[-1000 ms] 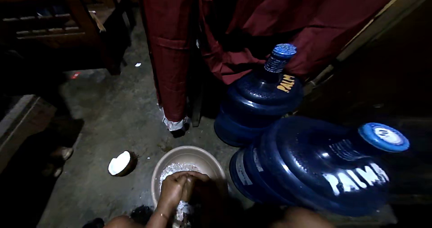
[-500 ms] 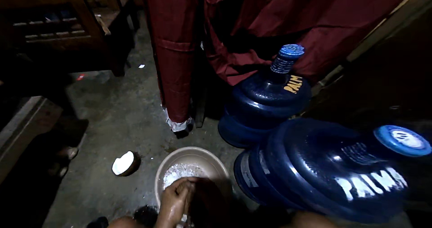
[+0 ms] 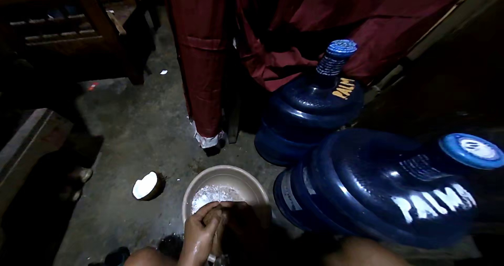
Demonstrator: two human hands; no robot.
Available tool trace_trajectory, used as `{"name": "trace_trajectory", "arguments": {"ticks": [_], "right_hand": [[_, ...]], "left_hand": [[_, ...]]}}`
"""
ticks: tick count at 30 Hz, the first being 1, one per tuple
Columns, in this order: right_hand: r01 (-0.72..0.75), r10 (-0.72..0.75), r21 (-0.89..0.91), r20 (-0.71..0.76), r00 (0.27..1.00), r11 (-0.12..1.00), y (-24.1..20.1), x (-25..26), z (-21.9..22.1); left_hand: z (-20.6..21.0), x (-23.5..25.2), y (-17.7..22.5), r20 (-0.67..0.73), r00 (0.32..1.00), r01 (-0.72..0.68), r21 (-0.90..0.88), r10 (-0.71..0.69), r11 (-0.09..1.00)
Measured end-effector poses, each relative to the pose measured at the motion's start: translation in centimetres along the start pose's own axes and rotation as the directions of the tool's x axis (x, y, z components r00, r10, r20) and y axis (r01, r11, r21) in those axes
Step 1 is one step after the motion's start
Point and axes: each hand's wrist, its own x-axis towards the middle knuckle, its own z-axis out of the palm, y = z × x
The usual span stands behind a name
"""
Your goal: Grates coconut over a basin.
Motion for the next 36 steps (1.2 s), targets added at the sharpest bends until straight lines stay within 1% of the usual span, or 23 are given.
{"name": "trace_trajectory", "arguments": {"ticks": [2,4,6,7,8,10,12,13,15,16,17,19,21,22,23,25,27,29,31,33,34,35,36], "right_hand": [[-0.132,0.128,0.066,0.059,0.99,0.989,2.1,2.3,0.9],[-0.216,0.202,0.143,0.11,0.973,0.966,3.7,5.2,1.1],[-0.4,0.361,0.129,0.248,0.899,0.908,2.7,8.2,0.5],[-0.445,0.403,0.098,0.284,0.87,0.89,2.3,9.0,0.5],[-0.457,0.418,0.078,0.292,0.86,0.886,1.9,9.5,0.6],[-0.45,0.411,0.095,0.278,0.868,0.888,-0.3,8.8,-0.4],[-0.317,0.288,0.101,0.225,0.931,0.943,-2.3,5.4,-2.0],[-0.156,0.143,0.064,0.168,0.975,0.986,-2.5,3.2,-2.1],[0.121,-0.12,-0.013,0.055,0.991,0.993,-1.2,0.2,-1.1],[0.091,-0.092,0.045,0.038,0.995,0.995,-0.3,0.1,-0.4],[0.003,-0.009,0.105,0.063,0.998,0.995,0.6,0.7,0.2],[-0.102,0.087,0.143,0.111,0.99,0.984,2.4,2.7,0.9],[-0.157,0.129,0.174,0.158,0.979,0.972,3.5,4.5,1.0],[-0.229,0.194,0.172,0.198,0.961,0.958,3.3,5.7,0.7],[-0.364,0.316,0.183,0.246,0.916,0.913,2.7,6.8,0.2],[-0.571,0.504,0.2,0.302,0.809,0.796,2.3,8.6,-0.8],[-0.668,0.564,0.225,0.387,0.73,0.709,1.6,9.4,-2.2],[-0.612,0.5,0.18,0.426,0.754,0.77,-1.2,8.2,-3.9],[-0.371,0.306,0.092,0.403,0.862,0.924,-4.0,5.2,-4.6],[-0.066,0.048,0.067,0.236,0.97,0.996,-2.9,1.7,-3.1],[-0.01,-0.002,0.075,0.156,0.988,0.997,-1.6,0.6,-2.2],[-0.012,0.0,0.105,0.108,0.994,0.994,-0.2,0.4,-1.2],[-0.011,0.002,0.129,0.073,0.997,0.992,1.3,0.7,-0.3]], "left_hand": [[0.4,2.1,-1.8,0.004,0.987,0.159,0.008,-0.159,0.987],[0.8,5.0,-2.0,0.033,0.96,0.272,0.12,-0.278,0.955],[0.3,7.4,-1.1,0.127,0.936,0.268,0.35,-0.328,0.898],[-0.1,8.0,-0.9,0.167,0.923,0.248,0.434,-0.348,0.866],[-0.4,8.3,-0.7,0.157,0.92,0.266,0.425,-0.36,0.865],[-0.8,7.6,0.7,0.099,0.933,0.311,0.268,-0.347,0.912],[-0.8,4.4,2.8,0.067,0.968,0.232,0.135,-0.243,0.963],[-1.0,2.2,3.6,0.062,0.983,0.163,0.117,-0.171,0.98],[-0.6,-0.8,2.8,-0.018,0.999,0.03,0.106,-0.028,0.994],[-0.2,-1.1,1.5,-0.064,0.998,0.021,0.079,-0.016,0.997],[0.2,-0.7,0.2,-0.091,0.995,0.053,0.052,-0.048,0.997],[0.2,1.5,-1.3,-0.082,0.982,0.174,0.068,-0.169,0.982],[0.1,4.5,-1.9,-0.09,0.953,0.301,0.195,-0.288,0.934],[0.1,5.9,-1.8,-0.08,0.936,0.35,0.275,-0.342,0.895],[0.0,7.0,-1.5,-0.03,0.913,0.391,0.349,-0.407,0.852],[-0.4,8.4,-0.7,0.073,0.864,0.471,0.233,-0.498,0.851],[-1.4,8.3,1.2,0.215,0.845,0.503,-0.009,-0.49,0.864],[-2.1,6.6,3.2,0.328,0.846,0.488,-0.16,-0.42,0.858],[-2.4,3.8,5.0,0.35,0.886,0.359,-0.101,-0.304,0.928],[-1.6,1.2,4.4,0.266,0.946,0.185,0.015,-0.182,0.983],[-1.0,0.6,3.2,0.205,0.97,0.124,0.055,-0.133,0.991],[-0.4,0.6,1.6,0.161,0.981,0.099,0.067,-0.109,0.993],[0.0,1.2,0.1,0.14,0.982,0.12,0.063,-0.128,0.991]]}}
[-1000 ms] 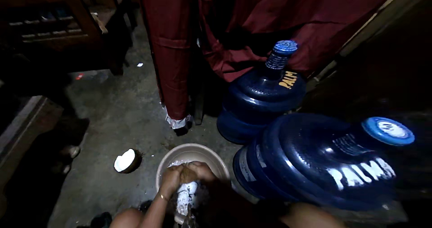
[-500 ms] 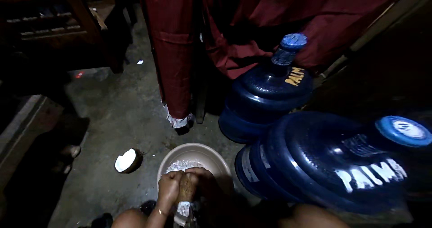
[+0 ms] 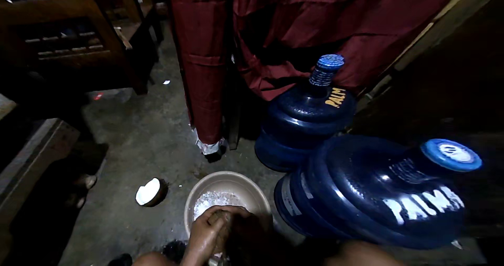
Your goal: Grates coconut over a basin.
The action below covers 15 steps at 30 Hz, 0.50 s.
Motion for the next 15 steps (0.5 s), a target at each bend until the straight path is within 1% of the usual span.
{"name": "trace_trajectory", "arguments": {"ticks": [2,3,4,5,6,7,9,11,12,13,14,15], "right_hand": [[-0.018,0.018,0.066,0.007,1.0,0.998,2.5,2.1,0.5],[-0.072,0.069,0.085,0.041,0.997,0.994,3.2,3.6,0.3],[-0.179,0.172,0.088,0.081,0.982,0.98,3.1,5.2,-0.1],[-0.299,0.29,0.074,0.116,0.95,0.951,2.3,6.6,-0.3],[-0.377,0.369,0.038,0.136,0.919,0.925,1.7,7.7,-0.3],[-0.407,0.403,-0.005,0.152,0.903,0.914,1.1,8.4,-0.3],[-0.381,0.384,-0.053,0.174,0.907,0.923,-1.4,8.0,-0.5],[-0.263,0.274,-0.093,0.137,0.952,0.96,-4.2,4.4,-1.3],[-0.191,0.2,-0.111,0.08,0.976,0.975,-5.1,2.2,-1.4],[-0.143,0.148,-0.121,0.034,0.988,0.982,-5.4,0.6,-1.1],[-0.097,0.097,-0.106,-0.005,0.995,0.99,-4.6,-0.3,-0.5],[-0.052,0.05,-0.08,-0.025,0.998,0.995,-3.0,-0.5,0.3]], "left_hand": [[0.2,2.3,-1.3,0.012,0.995,0.099,0.007,-0.099,0.995],[0.1,3.7,-1.4,0.033,0.989,0.146,0.018,-0.147,0.989],[0.0,5.1,-1.3,0.061,0.981,0.185,0.03,-0.187,0.982],[-0.2,6.2,-1.3,0.086,0.971,0.223,0.022,-0.224,0.975],[-0.3,7.0,-1.6,0.102,0.961,0.26,-0.015,-0.257,0.966],[-0.6,7.4,-1.7,0.116,0.956,0.277,-0.068,-0.268,0.958],[-1.7,6.5,-0.6,0.137,0.969,0.224,-0.12,-0.208,0.967],[-1.9,3.1,1.6,0.118,0.989,0.113,-0.161,-0.095,0.98],[-1.8,1.2,2.4,0.093,0.995,0.049,-0.172,-0.033,0.984],[-1.5,-0.2,2.4,0.057,0.998,-0.015,-0.168,0.025,0.986],[-1.2,-1.0,1.6,0.016,0.998,-0.063,-0.172,0.067,0.983],[-0.8,-1.1,0.3,-0.021,0.998,-0.068,-0.171,0.065,0.983]]}}
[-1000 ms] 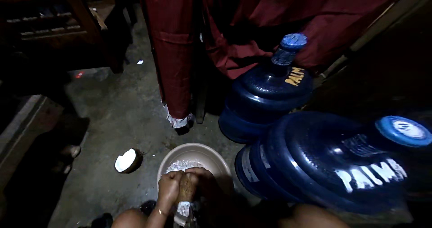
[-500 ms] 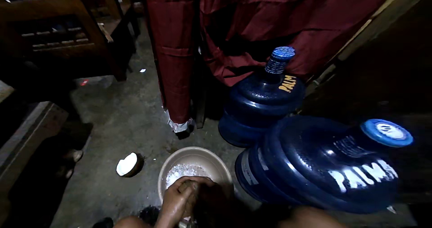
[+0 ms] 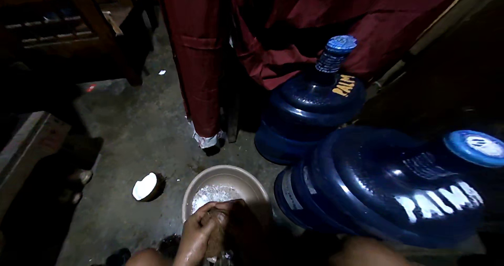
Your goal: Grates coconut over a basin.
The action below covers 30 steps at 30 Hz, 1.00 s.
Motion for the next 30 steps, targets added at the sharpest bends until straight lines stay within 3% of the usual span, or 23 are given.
{"name": "trace_trajectory", "arguments": {"ticks": [2,4,8,10,13,15,18,19,21,23,24,27,30], "right_hand": [[0.009,-0.009,0.01,0.025,1.0,1.0,2.7,2.0,1.1],[-0.076,0.073,0.021,0.12,0.99,0.997,4.1,4.7,0.8],[-0.392,0.348,0.195,0.225,0.91,0.899,4.1,8.4,0.0],[-0.37,0.334,0.197,0.194,0.922,0.908,2.4,7.9,-0.7],[-0.049,0.047,0.032,0.064,0.997,0.998,-0.5,2.9,-1.7],[0.061,-0.06,-0.025,0.02,0.998,0.998,-0.1,1.1,-0.4],[0.107,-0.109,0.096,0.016,0.994,0.99,3.7,3.2,1.7],[0.078,-0.084,0.141,0.034,0.996,0.987,4.6,4.3,1.7],[-0.169,0.136,0.218,0.16,0.978,0.961,4.7,6.5,0.8],[-0.408,0.362,0.192,0.232,0.903,0.893,4.2,8.0,0.0],[-0.456,0.417,0.137,0.24,0.877,0.879,3.9,8.7,-0.4],[-0.464,0.45,-0.024,0.295,0.843,0.885,0.5,8.5,-2.5],[-0.206,0.208,-0.036,0.274,0.939,0.978,-2.6,4.3,-3.7]], "left_hand": [[0.2,1.7,-2.2,-0.049,0.997,0.063,0.015,-0.062,0.998],[0.3,4.0,-2.4,-0.049,0.98,0.196,0.049,-0.193,0.979],[-0.1,8.0,-1.8,0.075,0.941,0.311,0.196,-0.33,0.93],[-0.1,7.7,-0.2,0.09,0.954,0.273,0.144,-0.287,0.951],[-0.1,2.8,3.0,0.052,0.99,0.12,0.13,-0.128,0.984],[-0.2,0.3,1.8,-0.026,0.998,0.052,0.151,-0.049,0.987],[0.1,1.8,-2.1,-0.139,0.986,0.102,0.086,-0.089,0.991],[0.0,3.1,-2.3,-0.128,0.981,0.16,0.109,-0.146,0.981],[-0.1,5.8,-1.8,-0.057,0.961,0.276,0.156,-0.271,0.948],[-0.5,7.3,-1.7,0.072,0.914,0.387,0.139,-0.399,0.912],[-0.9,7.6,-1.2,0.13,0.88,0.443,0.119,-0.457,0.888],[-1.6,6.1,2.3,0.159,0.841,0.512,0.077,-0.517,0.856],[-0.9,1.5,5.2,0.145,0.942,0.308,-0.009,-0.303,0.951]]}}
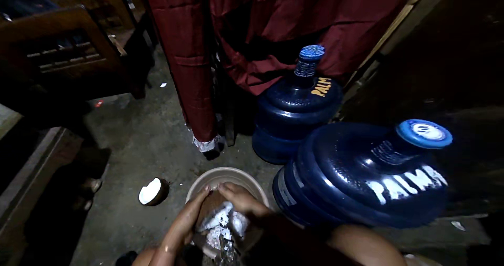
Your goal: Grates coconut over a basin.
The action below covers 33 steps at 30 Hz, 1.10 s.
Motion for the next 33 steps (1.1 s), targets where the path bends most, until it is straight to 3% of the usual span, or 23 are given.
{"name": "trace_trajectory", "arguments": {"ticks": [2,5,8,10,12,15,17,19,21,23,26,28,31,33], "right_hand": [[0.238,-0.245,-0.059,-0.19,0.951,0.969,2.1,-2.1,2.7],[0.21,-0.229,-0.098,-0.262,0.938,0.973,5.8,-0.5,4.9],[0.113,-0.102,0.03,-0.25,0.963,0.993,7.3,3.2,4.3],[-0.048,0.071,0.13,-0.172,0.983,0.99,5.9,5.3,2.7],[-0.123,0.149,0.182,-0.136,0.979,0.976,4.5,6.0,1.7],[-0.075,0.082,0.061,-0.128,0.988,0.995,1.5,3.1,1.2],[0.118,-0.136,-0.092,-0.215,0.967,0.989,1.1,-0.6,2.5],[0.2,-0.236,-0.141,-0.32,0.918,0.97,2.2,-1.8,4.7],[0.162,-0.182,-0.088,-0.326,0.928,0.983,3.3,-0.3,5.7],[0.033,-0.041,-0.035,-0.237,0.971,0.999,3.6,2.2,5.0],[-0.087,0.087,-0.006,-0.073,0.994,0.996,3.9,5.8,2.7],[-0.082,0.084,0.043,-0.069,0.994,0.996,4.2,6.9,2.1],[-0.071,0.072,0.016,-0.1,0.992,0.997,0.9,3.8,1.5],[0.072,-0.094,-0.109,-0.206,0.974,0.991,0.3,-0.3,2.9]], "left_hand": [[1.2,-1.8,-1.9,-0.1,0.984,-0.138,0.085,0.146,0.987],[2.2,1.2,-6.3,-0.296,0.929,-0.2,0.106,0.223,0.974],[1.1,5.6,-6.4,-0.259,0.961,-0.06,0.133,0.093,0.989],[0.4,7.9,-5.2,-0.213,0.977,0.02,0.168,0.016,0.986],[0.1,8.8,-4.5,-0.162,0.986,0.055,0.131,-0.033,0.99],[-0.1,5.9,-2.7,-0.137,0.99,-0.03,0.027,0.034,0.999],[0.3,2.1,-2.5,-0.163,0.977,-0.133,0.051,0.14,0.99],[0.7,0.2,-4.5,-0.227,0.948,-0.222,0.041,0.225,0.974],[0.9,1.1,-6.8,-0.303,0.934,-0.214,-0.049,0.19,0.976],[0.6,3.4,-7.5,-0.303,0.949,-0.108,-0.068,0.083,0.992],[0.0,7.0,-6.5,-0.242,0.969,0.04,-0.051,-0.051,0.998],[0.1,8.0,-5.6,-0.221,0.965,0.119,-0.107,-0.141,0.987],[-0.2,5.6,-3.7,-0.198,0.98,0.007,-0.086,-0.024,0.996],[0.4,1.5,-3.4,-0.22,0.969,-0.122,-0.023,0.114,0.992]]}}
